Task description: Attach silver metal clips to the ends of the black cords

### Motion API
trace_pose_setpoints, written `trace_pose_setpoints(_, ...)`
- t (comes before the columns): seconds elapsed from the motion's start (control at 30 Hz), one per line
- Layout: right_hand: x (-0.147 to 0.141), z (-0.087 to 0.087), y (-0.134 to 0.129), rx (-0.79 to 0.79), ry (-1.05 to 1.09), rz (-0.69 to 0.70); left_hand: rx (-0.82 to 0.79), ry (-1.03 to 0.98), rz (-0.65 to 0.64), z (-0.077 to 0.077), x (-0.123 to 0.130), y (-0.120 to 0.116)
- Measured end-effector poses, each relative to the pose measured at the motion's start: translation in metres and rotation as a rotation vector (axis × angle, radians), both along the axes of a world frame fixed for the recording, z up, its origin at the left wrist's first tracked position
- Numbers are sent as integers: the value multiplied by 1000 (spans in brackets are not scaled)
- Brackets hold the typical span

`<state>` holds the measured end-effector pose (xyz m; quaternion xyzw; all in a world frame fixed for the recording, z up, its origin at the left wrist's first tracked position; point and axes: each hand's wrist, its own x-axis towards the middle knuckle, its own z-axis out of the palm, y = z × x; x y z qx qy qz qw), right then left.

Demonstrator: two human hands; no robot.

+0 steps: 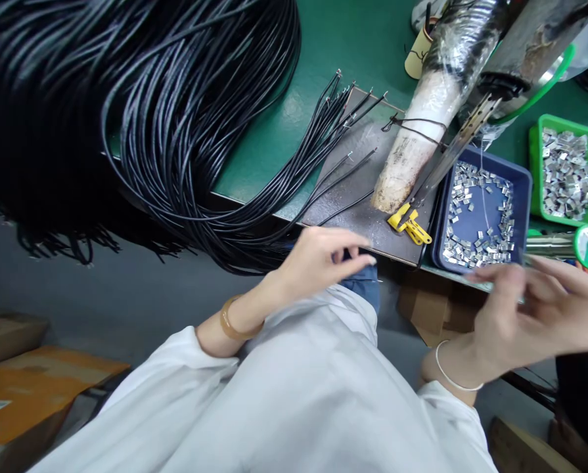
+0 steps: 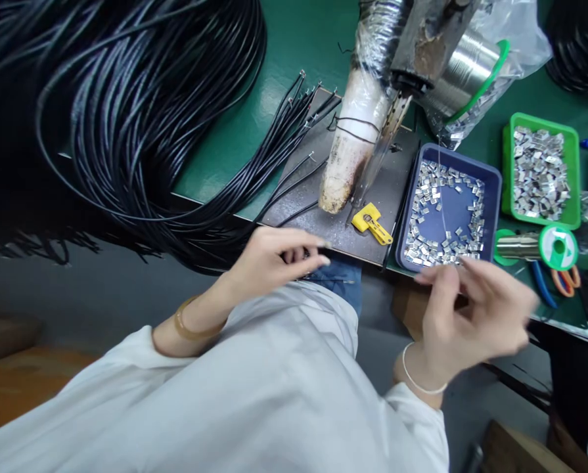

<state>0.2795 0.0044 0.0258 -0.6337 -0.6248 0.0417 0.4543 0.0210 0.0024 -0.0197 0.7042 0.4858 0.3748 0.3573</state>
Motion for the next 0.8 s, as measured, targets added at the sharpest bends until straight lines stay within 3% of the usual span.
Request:
trace_pose_setpoints(0.07, 11, -8, 19, -19, -122, -3, 173, 137, 201, -5, -8, 8)
trace_pose_setpoints(0.13, 27, -20, 42, -64, -316, 76, 260, 302, 278, -10, -15, 22)
trace_pose_setpoints(0.2, 42, -29, 65, -130, -396, 139, 268, 358, 360, -14, -20, 36)
trace_pose_setpoints(0.3, 55, -34, 92, -278, -350, 304, 244, 330, 495, -18, -24, 50)
trace_pose_setpoints(0.4, 58, -29, 106, -405, -386, 352, 241, 302, 471, -19, -24, 52)
trace_pose_setpoints(0.53, 61, -25, 107, -528, -410, 294, 255, 318, 421, -20, -24, 48)
trace_pose_setpoints(0.63, 61, -28, 96, -434, -361, 194, 257, 280, 412, -20, -24, 47)
trace_pose_setpoints(0.8, 48, -25, 60, 0, -222, 89, 320, 330, 284, -14, -15, 35)
